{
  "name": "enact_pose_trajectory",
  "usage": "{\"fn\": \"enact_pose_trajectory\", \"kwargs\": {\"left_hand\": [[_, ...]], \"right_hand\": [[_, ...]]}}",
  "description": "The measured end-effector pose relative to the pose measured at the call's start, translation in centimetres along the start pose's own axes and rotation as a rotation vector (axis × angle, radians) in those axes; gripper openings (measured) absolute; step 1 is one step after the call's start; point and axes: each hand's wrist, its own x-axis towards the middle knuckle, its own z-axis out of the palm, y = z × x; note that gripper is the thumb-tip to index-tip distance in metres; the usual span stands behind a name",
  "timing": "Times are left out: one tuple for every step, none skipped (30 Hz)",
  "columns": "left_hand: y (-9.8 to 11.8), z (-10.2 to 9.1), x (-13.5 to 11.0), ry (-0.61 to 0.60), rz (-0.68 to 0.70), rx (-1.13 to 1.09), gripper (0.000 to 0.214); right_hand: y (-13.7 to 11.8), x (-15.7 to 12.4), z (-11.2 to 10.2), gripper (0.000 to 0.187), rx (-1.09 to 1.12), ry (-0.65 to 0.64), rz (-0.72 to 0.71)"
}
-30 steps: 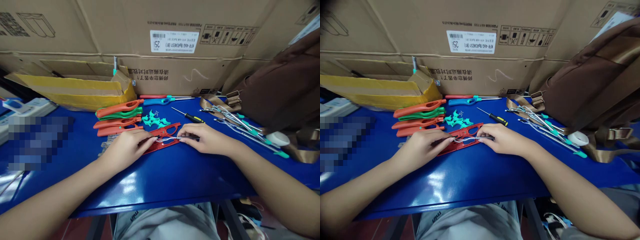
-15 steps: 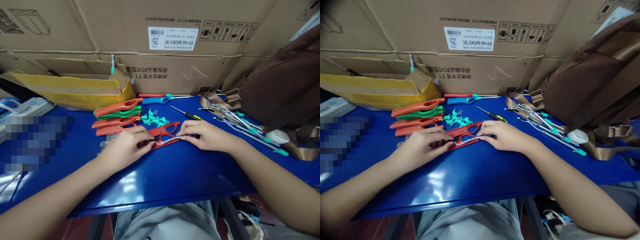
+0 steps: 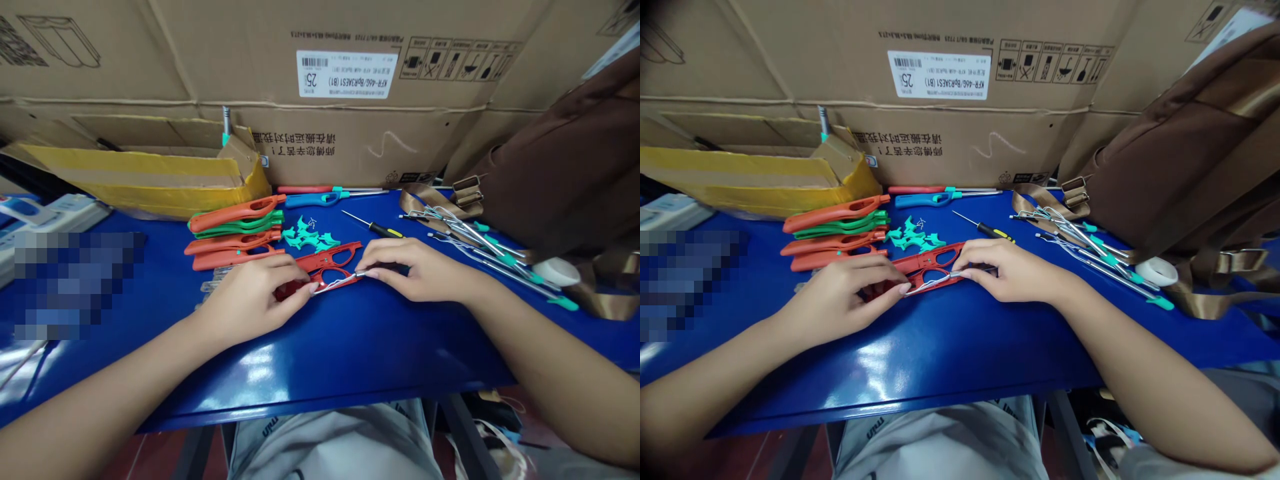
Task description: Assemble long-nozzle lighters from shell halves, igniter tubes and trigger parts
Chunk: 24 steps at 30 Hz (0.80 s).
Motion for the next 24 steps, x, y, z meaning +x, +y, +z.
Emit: {"fn": "enact_pose_trajectory", "kwargs": {"left_hand": [[0.12,-0.08,-0.03,-0.015,-0.001,0.003,0.026],[0.21,-0.17,-0.06,-0.028,-0.005,0.008,0.026],[0.27,-0.24,-0.09,-0.038,-0.01,0.013,0.025],[0.29,-0.29,-0.12,-0.046,-0.017,0.017,0.024],[0.29,-0.33,-0.15,-0.052,-0.027,0.018,0.023],[0.27,-0.35,-0.17,-0.053,-0.039,0.018,0.022],[0.23,-0.35,-0.18,-0.052,-0.049,0.016,0.02],[0.18,-0.35,-0.18,-0.051,-0.056,0.013,0.019],[0.13,-0.33,-0.16,-0.05,-0.06,0.013,0.018],[0.09,-0.31,-0.14,-0.049,-0.061,0.018,0.016],[0.05,-0.28,-0.1,-0.05,-0.057,0.024,0.015],[0.01,-0.25,-0.07,-0.052,-0.05,0.031,0.014],[-0.03,-0.21,-0.04,-0.056,-0.043,0.037,0.013],[-0.08,-0.18,-0.03,-0.058,-0.039,0.041,0.012],[-0.13,-0.14,-0.02,-0.059,-0.036,0.04,0.012],[-0.19,-0.12,-0.03,-0.058,-0.035,0.037,0.012],[-0.25,-0.11,-0.04,-0.059,-0.033,0.032,0.012],[-0.3,-0.11,-0.06,-0.058,-0.033,0.027,0.012],[-0.35,-0.11,-0.08,-0.058,-0.032,0.024,0.012],[-0.38,-0.11,-0.1,-0.057,-0.03,0.022,0.013],[-0.39,-0.1,-0.11,-0.056,-0.027,0.021,0.014],[-0.4,-0.08,-0.12,-0.053,-0.023,0.021,0.015],[-0.39,-0.05,-0.12,-0.049,-0.019,0.019,0.016],[-0.39,-0.01,-0.13,-0.044,-0.017,0.016,0.015]], "right_hand": [[-0.02,-0.05,-0.05,0.018,0.003,-0.011,-0.002],[-0.04,-0.09,-0.1,0.018,0.002,-0.021,0.0],[-0.04,-0.13,-0.13,0.018,0.0,-0.035,0.006],[-0.04,-0.15,-0.15,0.018,-0.003,-0.051,0.013],[-0.02,-0.16,-0.16,0.018,-0.005,-0.07,0.022],[0.0,-0.16,-0.15,0.019,-0.005,-0.089,0.028],[0.02,-0.14,-0.13,0.019,-0.003,-0.105,0.031],[0.04,-0.12,-0.1,0.019,0.001,-0.117,0.033],[0.06,-0.08,-0.05,0.02,0.004,-0.125,0.035],[0.09,-0.04,0.0,0.02,0.004,-0.129,0.037],[0.11,0.01,0.05,0.02,0.0,-0.13,0.041],[0.14,0.05,0.1,0.02,-0.009,-0.129,0.045],[0.18,0.08,0.14,0.02,-0.02,-0.124,0.049],[0.21,0.1,0.18,0.019,-0.03,-0.117,0.052],[0.25,0.11,0.21,0.018,-0.038,-0.107,0.053],[0.29,0.11,0.22,0.017,-0.042,-0.097,0.052],[0.34,0.1,0.24,0.016,-0.045,-0.089,0.052],[0.38,0.08,0.25,0.016,-0.049,-0.083,0.052],[0.43,0.06,0.27,0.015,-0.054,-0.081,0.055],[0.48,0.05,0.3,0.015,-0.062,-0.079,0.062],[0.54,0.03,0.33,0.015,-0.072,-0.078,0.071],[0.59,0.02,0.36,0.014,-0.081,-0.078,0.082],[0.63,0.01,0.39,0.014,-0.088,-0.077,0.091],[0.67,0.01,0.41,0.013,-0.094,-0.076,0.098]]}}
